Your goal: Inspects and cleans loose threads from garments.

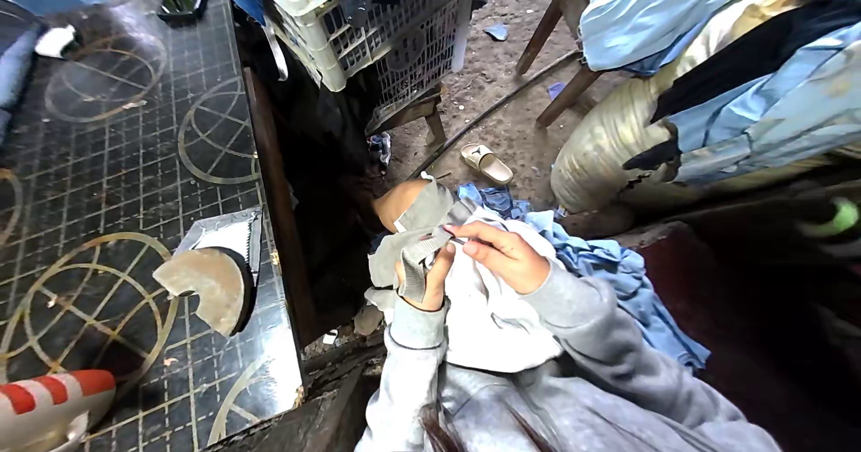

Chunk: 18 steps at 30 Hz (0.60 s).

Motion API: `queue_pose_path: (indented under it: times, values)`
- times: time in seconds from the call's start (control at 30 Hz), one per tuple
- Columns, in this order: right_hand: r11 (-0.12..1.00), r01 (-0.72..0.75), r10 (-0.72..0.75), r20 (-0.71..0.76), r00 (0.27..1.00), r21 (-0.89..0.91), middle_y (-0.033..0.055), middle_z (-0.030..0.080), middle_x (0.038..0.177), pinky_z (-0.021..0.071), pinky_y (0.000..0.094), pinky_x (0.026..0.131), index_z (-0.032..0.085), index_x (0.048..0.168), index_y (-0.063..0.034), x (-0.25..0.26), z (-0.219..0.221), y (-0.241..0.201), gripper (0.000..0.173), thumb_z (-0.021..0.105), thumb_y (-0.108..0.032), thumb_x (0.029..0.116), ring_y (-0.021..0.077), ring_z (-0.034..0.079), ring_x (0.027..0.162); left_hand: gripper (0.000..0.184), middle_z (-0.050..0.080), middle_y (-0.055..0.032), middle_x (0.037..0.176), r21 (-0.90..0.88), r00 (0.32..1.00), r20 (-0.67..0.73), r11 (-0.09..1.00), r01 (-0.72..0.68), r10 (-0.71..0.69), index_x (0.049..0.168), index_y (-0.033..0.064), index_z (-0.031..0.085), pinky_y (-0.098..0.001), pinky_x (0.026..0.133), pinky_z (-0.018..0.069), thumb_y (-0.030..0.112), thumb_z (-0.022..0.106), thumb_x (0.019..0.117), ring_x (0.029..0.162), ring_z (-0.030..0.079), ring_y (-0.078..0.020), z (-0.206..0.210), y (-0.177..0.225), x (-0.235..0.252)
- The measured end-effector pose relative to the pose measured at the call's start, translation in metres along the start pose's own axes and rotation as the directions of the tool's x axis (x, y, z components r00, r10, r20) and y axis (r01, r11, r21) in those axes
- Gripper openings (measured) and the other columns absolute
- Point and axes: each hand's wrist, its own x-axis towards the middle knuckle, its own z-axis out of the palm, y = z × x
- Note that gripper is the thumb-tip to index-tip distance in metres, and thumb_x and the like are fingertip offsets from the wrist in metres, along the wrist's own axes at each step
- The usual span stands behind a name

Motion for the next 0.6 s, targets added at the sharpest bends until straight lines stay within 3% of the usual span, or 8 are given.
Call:
queue_pose_path:
  times: [0.03, 0.1, 0.2, 0.27, 0.4, 0.53, 0.6]
  values:
    - [0.998, -0.008, 0.007, 0.013, 1.000, 0.057, 0.0024, 0.070, 0.115, 0.0454, 0.0098, 0.072, 0.066, 0.127, 0.0036, 0.000, -0.002, 0.000, 0.037, 0.051, -0.022, 0.1058, -0.0116, 0.053, 0.078, 0.023, 0.076, -0.0018, 0.086, 0.007, 1.000, 0.004, 1.000, -0.006, 0.006, 0.095, -0.0012, 0.072, -0.0283, 0.081, 0.0610, 0.013, 0.081, 0.0798, 0.083, 0.072, -0.0069, 0.000, 0.000, 0.000]
    - [1.000, 0.022, -0.022, 0.004, 1.000, -0.020, 0.0035, 0.072, 0.109, 0.0466, 0.0117, 0.071, 0.066, 0.129, 0.0020, -0.002, -0.002, 0.000, 0.039, 0.051, -0.025, 0.1058, -0.0087, 0.054, 0.076, 0.023, 0.075, -0.0017, 0.088, 0.027, 1.000, 0.000, 0.999, -0.023, 0.023, 0.096, -0.0017, 0.071, -0.0284, 0.083, 0.0608, 0.011, 0.080, 0.0794, 0.086, 0.072, -0.0070, 0.000, 0.000, 0.001]
    - [0.919, 0.093, -0.118, -0.042, 0.992, -0.383, 0.0112, 0.075, 0.110, 0.0589, 0.0342, 0.073, 0.067, 0.134, -0.0087, -0.009, 0.003, -0.001, 0.044, 0.050, -0.038, 0.1063, 0.0150, 0.070, 0.081, 0.028, 0.075, -0.0042, 0.093, -0.022, 1.000, 0.005, 1.000, -0.002, 0.002, 0.101, -0.0040, 0.069, -0.0311, 0.086, 0.0598, 0.012, 0.080, 0.0808, 0.091, 0.072, -0.0092, -0.002, -0.002, 0.001]
    - [0.834, 0.074, -0.149, -0.095, 0.984, -0.547, 0.0157, 0.074, 0.094, 0.0582, 0.0469, 0.060, 0.068, 0.135, -0.0154, -0.013, 0.009, 0.000, 0.045, 0.051, -0.042, 0.1039, 0.0283, 0.070, 0.070, 0.029, 0.075, -0.0037, 0.093, -0.065, 0.999, 0.015, 0.997, 0.046, -0.045, 0.103, -0.0022, 0.069, -0.0314, 0.087, 0.0594, 0.013, 0.079, 0.0806, 0.092, 0.071, -0.0094, -0.006, -0.005, -0.001]
    - [0.759, 0.054, -0.190, -0.142, 0.971, -0.649, 0.0157, 0.070, 0.082, 0.0536, 0.0447, 0.050, 0.069, 0.136, -0.0202, -0.017, 0.014, 0.002, 0.044, 0.049, -0.044, 0.1039, 0.0286, 0.065, 0.059, 0.030, 0.076, -0.0044, 0.096, -0.132, 0.997, 0.024, 0.989, 0.070, -0.068, 0.104, 0.0004, 0.072, -0.0321, 0.089, 0.0594, 0.017, 0.082, 0.0812, 0.094, 0.072, -0.0106, -0.006, -0.007, -0.002]
    - [0.771, 0.036, -0.186, -0.170, 0.968, -0.635, 0.0159, 0.071, 0.086, 0.0547, 0.0448, 0.052, 0.072, 0.132, -0.0199, -0.015, 0.016, 0.004, 0.042, 0.049, -0.043, 0.1044, 0.0286, 0.067, 0.062, 0.028, 0.075, -0.0060, 0.091, -0.075, 1.000, -0.003, 0.997, 0.021, -0.021, 0.100, -0.0033, 0.070, -0.0326, 0.086, 0.0602, 0.014, 0.081, 0.0801, 0.089, 0.073, -0.0116, -0.004, -0.009, -0.002]
    - [0.816, 0.023, -0.154, -0.178, 0.972, -0.577, 0.0161, 0.074, 0.093, 0.0574, 0.0476, 0.058, 0.073, 0.129, -0.0169, -0.011, 0.016, 0.005, 0.041, 0.050, -0.040, 0.1043, 0.0297, 0.071, 0.071, 0.027, 0.075, -0.0058, 0.089, -0.025, 1.000, -0.004, 1.000, 0.001, -0.001, 0.098, -0.0043, 0.070, -0.0314, 0.084, 0.0605, 0.014, 0.079, 0.0815, 0.087, 0.073, -0.0105, -0.003, -0.009, -0.001]
